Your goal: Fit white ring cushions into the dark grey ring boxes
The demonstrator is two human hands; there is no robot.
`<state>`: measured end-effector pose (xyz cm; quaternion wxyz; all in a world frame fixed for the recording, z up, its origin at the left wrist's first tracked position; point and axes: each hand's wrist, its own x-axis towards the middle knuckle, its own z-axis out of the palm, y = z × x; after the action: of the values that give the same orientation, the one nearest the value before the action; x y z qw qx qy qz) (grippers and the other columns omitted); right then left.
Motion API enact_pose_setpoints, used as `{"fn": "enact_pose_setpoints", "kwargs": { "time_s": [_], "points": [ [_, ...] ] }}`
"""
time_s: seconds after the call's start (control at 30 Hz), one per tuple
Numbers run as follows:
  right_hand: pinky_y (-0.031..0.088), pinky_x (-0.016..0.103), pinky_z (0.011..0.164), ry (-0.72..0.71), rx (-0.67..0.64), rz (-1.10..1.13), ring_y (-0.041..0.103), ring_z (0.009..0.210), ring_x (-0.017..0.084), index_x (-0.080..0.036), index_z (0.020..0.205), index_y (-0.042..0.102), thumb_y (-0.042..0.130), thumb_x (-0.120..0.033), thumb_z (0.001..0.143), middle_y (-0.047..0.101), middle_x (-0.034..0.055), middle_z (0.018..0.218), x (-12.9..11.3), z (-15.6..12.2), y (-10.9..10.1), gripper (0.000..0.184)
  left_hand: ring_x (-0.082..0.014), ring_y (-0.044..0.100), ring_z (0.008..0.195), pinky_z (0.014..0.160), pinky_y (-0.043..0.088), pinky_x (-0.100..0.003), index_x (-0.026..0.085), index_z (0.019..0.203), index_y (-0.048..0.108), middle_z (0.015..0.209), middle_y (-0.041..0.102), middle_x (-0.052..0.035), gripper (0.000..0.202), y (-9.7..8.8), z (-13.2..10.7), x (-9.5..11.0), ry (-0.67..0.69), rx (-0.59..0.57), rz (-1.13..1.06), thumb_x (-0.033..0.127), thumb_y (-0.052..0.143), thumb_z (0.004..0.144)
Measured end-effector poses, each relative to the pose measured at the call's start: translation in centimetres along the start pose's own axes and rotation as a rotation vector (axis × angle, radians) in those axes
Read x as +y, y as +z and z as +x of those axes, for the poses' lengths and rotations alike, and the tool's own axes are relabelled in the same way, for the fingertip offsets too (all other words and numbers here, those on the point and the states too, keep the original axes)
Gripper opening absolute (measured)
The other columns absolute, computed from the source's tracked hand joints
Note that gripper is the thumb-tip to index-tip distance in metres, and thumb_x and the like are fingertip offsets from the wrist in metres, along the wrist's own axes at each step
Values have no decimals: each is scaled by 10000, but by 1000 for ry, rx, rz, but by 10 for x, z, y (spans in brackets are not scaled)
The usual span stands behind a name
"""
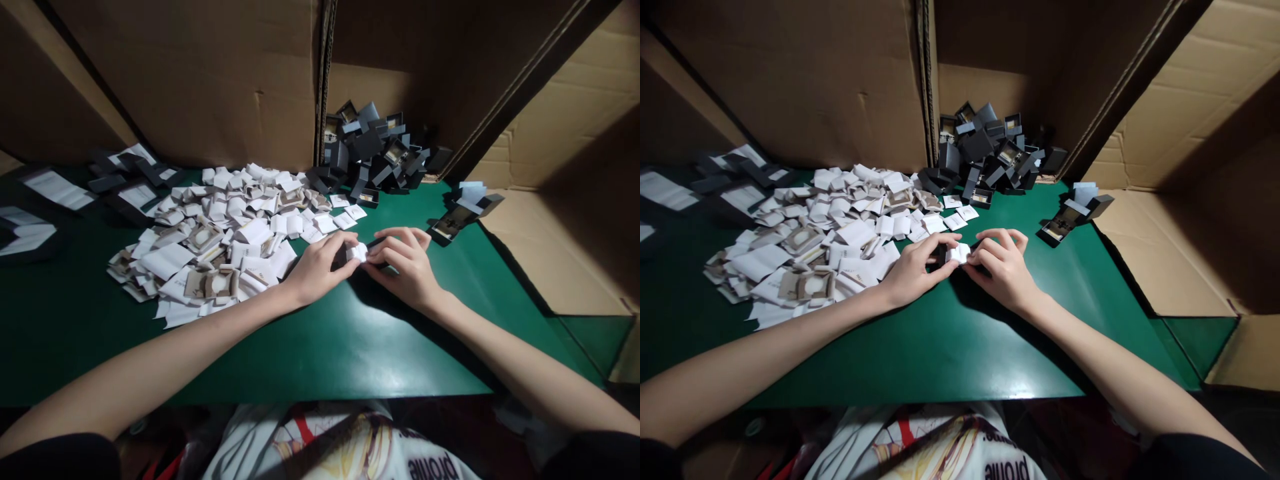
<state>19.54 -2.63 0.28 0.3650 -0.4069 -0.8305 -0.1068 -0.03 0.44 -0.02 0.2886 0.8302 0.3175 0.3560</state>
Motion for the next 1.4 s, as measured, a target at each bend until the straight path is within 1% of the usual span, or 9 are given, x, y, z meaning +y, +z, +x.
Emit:
{"fn": "enact_pose_setpoints", "kwargs": {
  "time_s": [0.23,0.4,0.5,0.63,0.7,0.77,1.0,1.2,1.4],
  "points": [
    [292,432,856,30,23,18,614,961,224,-211,681,537,638,-220,839,676,-22,720,-1,-1,1,188,-200,603,1101,954,486,-340,206,1075,515,1255,584,-71,214,-1,-1,-1,0,-22,-9,239,558,867],
    [301,445,895,-12,-64,125,611,993,221,-228,760,601,633,-222,840,688,-13,764,4,2,-6,86,-212,585,1146,947,475,-325,192,1012,520,1238,600,-85,168,-3,0,1,13,-15,-16,222,574,856],
    [291,453,909,-45,-94,96,604,1017,226,-230,793,603,623,-220,852,696,-8,791,7,2,-7,63,-209,588,1127,940,463,-315,192,978,523,1146,638,-65,148,-4,1,2,9,-10,22,198,584,843],
    [290,468,913,-62,-63,-35,555,1111,251,-236,817,607,602,-216,868,693,19,1051,9,-1,-5,55,-214,595,1017,896,467,-336,180,930,538,1006,622,-55,148,-3,1,1,18,-9,98,215,623,813],
    [298,478,911,-42,-37,-106,499,1182,277,-251,834,627,609,-229,861,610,25,1244,11,-2,-4,39,-219,579,1001,880,468,-341,177,868,544,1007,584,-62,135,-2,0,-1,40,-30,117,252,639,807],
    [304,484,911,-8,-29,-144,458,1219,292,-269,851,648,613,-243,855,537,23,1334,12,-3,-4,43,-210,574,983,871,468,-332,177,810,549,1023,547,-62,125,-2,-1,-2,50,-45,126,272,630,819],
    [310,459,909,53,-49,-163,474,1182,283,-236,883,645,584,-321,882,552,63,1289,8,-3,-1,105,-135,571,793,773,473,-283,185,910,601,1033,495,-45,68,1,-3,0,41,-82,109,229,569,870],
    [329,424,901,98,-58,-124,475,1175,261,-218,888,607,588,-328,884,557,83,1247,4,-6,4,111,-113,504,684,672,433,-241,183,1010,574,955,550,-14,209,0,2,-3,-74,-41,67,266,640,831],
    [334,430,896,162,-51,-70,463,1201,271,-210,865,599,549,-280,904,554,92,1195,4,-7,8,95,-117,516,625,598,377,-219,178,1032,581,707,566,38,223,3,5,-4,-138,-120,66,294,629,847]
  ]
}}
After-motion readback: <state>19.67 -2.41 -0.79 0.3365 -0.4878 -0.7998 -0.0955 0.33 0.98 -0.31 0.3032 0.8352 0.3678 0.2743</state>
